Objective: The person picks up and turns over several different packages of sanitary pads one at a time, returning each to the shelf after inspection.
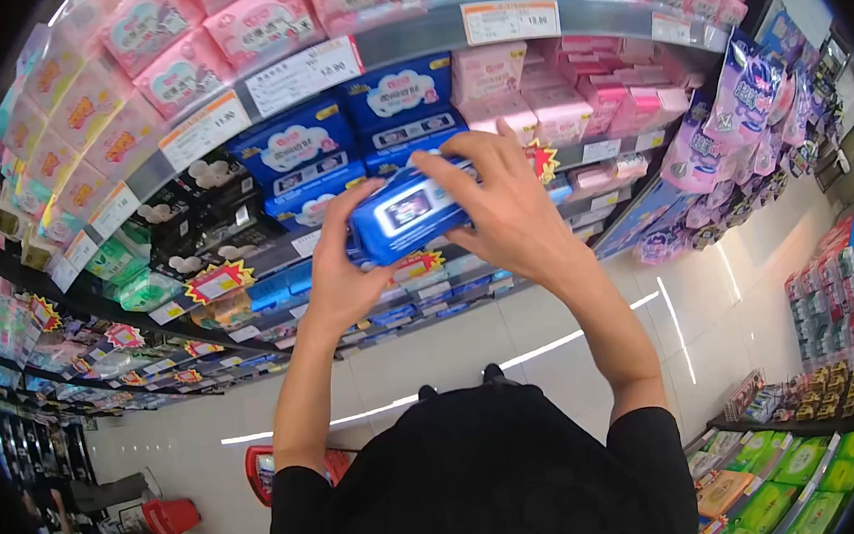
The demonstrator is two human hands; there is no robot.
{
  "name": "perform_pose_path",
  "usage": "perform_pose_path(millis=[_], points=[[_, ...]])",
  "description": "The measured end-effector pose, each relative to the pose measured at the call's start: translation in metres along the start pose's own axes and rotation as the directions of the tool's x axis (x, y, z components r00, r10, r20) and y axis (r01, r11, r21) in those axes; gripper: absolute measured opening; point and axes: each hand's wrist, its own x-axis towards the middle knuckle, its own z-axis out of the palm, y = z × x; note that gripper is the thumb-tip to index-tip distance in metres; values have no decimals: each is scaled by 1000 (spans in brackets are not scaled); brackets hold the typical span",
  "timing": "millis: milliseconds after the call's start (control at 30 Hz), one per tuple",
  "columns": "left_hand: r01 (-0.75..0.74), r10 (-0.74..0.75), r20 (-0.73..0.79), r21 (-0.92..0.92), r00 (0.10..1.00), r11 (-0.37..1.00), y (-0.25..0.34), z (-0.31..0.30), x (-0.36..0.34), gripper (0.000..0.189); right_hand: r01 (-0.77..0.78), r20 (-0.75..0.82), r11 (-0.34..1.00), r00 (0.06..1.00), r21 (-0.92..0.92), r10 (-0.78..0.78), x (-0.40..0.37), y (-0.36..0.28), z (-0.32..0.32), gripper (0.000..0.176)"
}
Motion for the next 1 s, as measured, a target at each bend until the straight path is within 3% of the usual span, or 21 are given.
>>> perform_pose_path(millis=[67,133,167,233,267,367,400,433,500,600,700,733,833,867,933,1000], points=[[234,-241,-8,-203,971,951,3,3,-23,70,-180,-24,945,981,273,194,-24,-1,6,87],[374,-401,57,-495,914,784,2,8,-46,73,-270,17,850,956,452,294,-50,6,21,87],[406,-439,66,-523,896,750,0,12,-54,74,-362,114,673,916,645,384,-60,4,29,85],[465,-513,90,-574,854,674,-4,20,-67,76,-482,352,178,804,858,480,-79,-4,44,80],[487,-526,87,-530,846,695,-3,22,-72,74,-455,301,197,800,869,519,-86,-7,55,67],[596,-616,102,-416,781,687,-12,27,-91,57,-557,478,-8,705,831,524,-103,-9,71,54],[671,-703,211,-566,680,479,-11,28,-94,60,-617,617,-215,567,757,546,-106,-15,72,47],[706,-718,321,-628,618,327,-12,27,-99,64,-591,674,-345,533,729,512,-109,-17,75,46],[748,-801,344,-637,489,183,-9,31,-102,68,-557,730,-477,447,680,518,-121,-21,92,53],[759,-830,365,-642,423,105,-16,33,-112,69,-536,799,-594,368,600,475,-127,-30,95,62],[745,-846,374,-666,381,40,-32,39,-128,69,-538,837,-647,422,541,349,-141,-30,103,65],[722,-844,358,-690,401,50,-29,40,-128,65,-510,836,-663,347,548,424,-137,-37,106,63],[671,-838,425,-735,343,-98,-39,44,-139,62,-490,857,-708,371,509,358,-146,-35,113,60],[661,-839,432,-740,330,-121,-42,46,-140,59,-486,866,-717,302,499,398,-145,-36,114,59],[643,-843,452,-745,292,-177,-46,47,-145,54,-514,874,-707,282,485,395,-146,-34,114,59],[678,-831,448,-725,331,-121,-48,48,-148,45,-518,878,-709,286,478,384,-148,-34,114,60]])
